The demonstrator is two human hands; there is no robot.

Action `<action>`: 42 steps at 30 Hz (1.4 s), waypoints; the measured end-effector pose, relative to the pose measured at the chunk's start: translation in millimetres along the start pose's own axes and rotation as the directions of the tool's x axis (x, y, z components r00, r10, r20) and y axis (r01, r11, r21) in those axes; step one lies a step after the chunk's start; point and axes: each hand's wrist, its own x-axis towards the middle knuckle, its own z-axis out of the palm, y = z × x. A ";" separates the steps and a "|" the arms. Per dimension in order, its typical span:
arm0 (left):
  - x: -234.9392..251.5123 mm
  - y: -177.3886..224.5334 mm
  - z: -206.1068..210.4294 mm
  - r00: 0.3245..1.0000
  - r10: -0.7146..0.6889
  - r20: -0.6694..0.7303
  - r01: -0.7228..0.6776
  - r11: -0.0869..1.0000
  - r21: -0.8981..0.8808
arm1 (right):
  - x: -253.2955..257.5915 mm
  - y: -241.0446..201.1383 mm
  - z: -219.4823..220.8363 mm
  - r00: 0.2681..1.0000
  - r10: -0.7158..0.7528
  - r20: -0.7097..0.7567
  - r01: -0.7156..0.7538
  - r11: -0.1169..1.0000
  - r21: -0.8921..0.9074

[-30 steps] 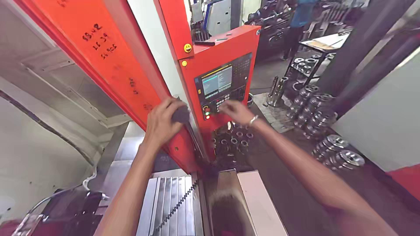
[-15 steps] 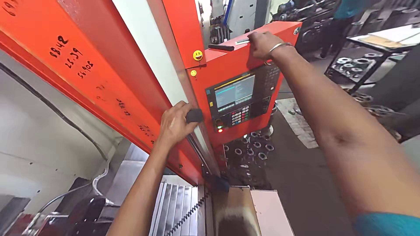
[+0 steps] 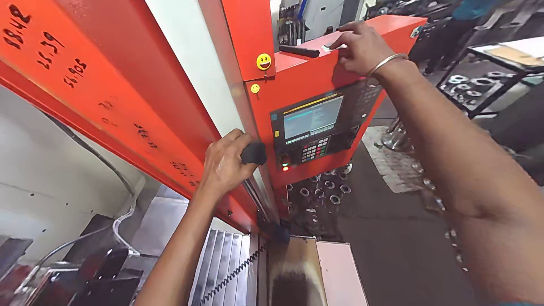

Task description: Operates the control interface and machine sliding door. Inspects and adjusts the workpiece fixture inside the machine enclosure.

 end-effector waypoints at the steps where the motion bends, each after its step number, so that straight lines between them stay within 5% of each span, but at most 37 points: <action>1: 0.4 0.2 -0.4 1.000 0.001 0.003 -0.001 1.000 -0.002 | 0.7 -0.2 -3.5 1.000 -0.014 -0.002 0.014 1.000 -0.021; 13: 2.2 3.5 -3.4 0.999 -0.021 0.035 0.021 1.000 0.015 | 21.5 -17.0 -29.6 0.973 0.054 0.223 -0.027 0.992 -0.124; 17: 2.9 3.0 -3.8 0.999 -0.012 0.045 0.012 1.000 0.001 | 15.7 -23.5 -36.2 0.990 0.026 0.138 -0.009 0.992 -0.122; 21: 2.6 0.6 -2.2 0.999 -0.019 0.049 0.019 1.000 -0.006 | -12.2 -40.2 -45.3 0.987 0.158 -0.024 -0.143 0.938 0.315; 24: 3.0 -1.0 -2.2 0.998 -0.018 0.056 0.020 0.999 -0.032 | -48.2 -69.8 -41.9 0.958 0.279 -0.057 -0.152 0.670 0.727; 26: 3.1 -1.5 -1.9 0.999 -0.008 0.049 0.011 0.998 -0.066 | -79.6 -98.4 -42.8 0.959 0.283 -0.035 -0.123 0.523 0.844; 31: 7.1 0.6 -5.2 0.999 -0.045 0.027 0.050 0.970 -0.238 | -167.3 -165.8 -47.7 0.974 0.224 -0.006 -0.085 0.391 0.916; 37: -48.5 32.1 -38.9 0.959 -0.109 -0.261 -0.118 0.686 -0.718 | -297.2 -222.9 -14.1 0.953 0.291 0.086 -0.183 0.326 0.928; 40: -155.9 63.6 -34.6 0.900 -0.430 -0.070 0.146 0.449 -0.881 | -371.3 -246.2 32.0 0.897 0.354 0.267 -0.342 0.170 0.924; 42: -236.3 80.0 -7.2 0.689 -0.699 0.193 0.427 0.176 -0.887 | -417.0 -272.1 63.8 0.810 0.361 0.461 -0.505 0.031 0.863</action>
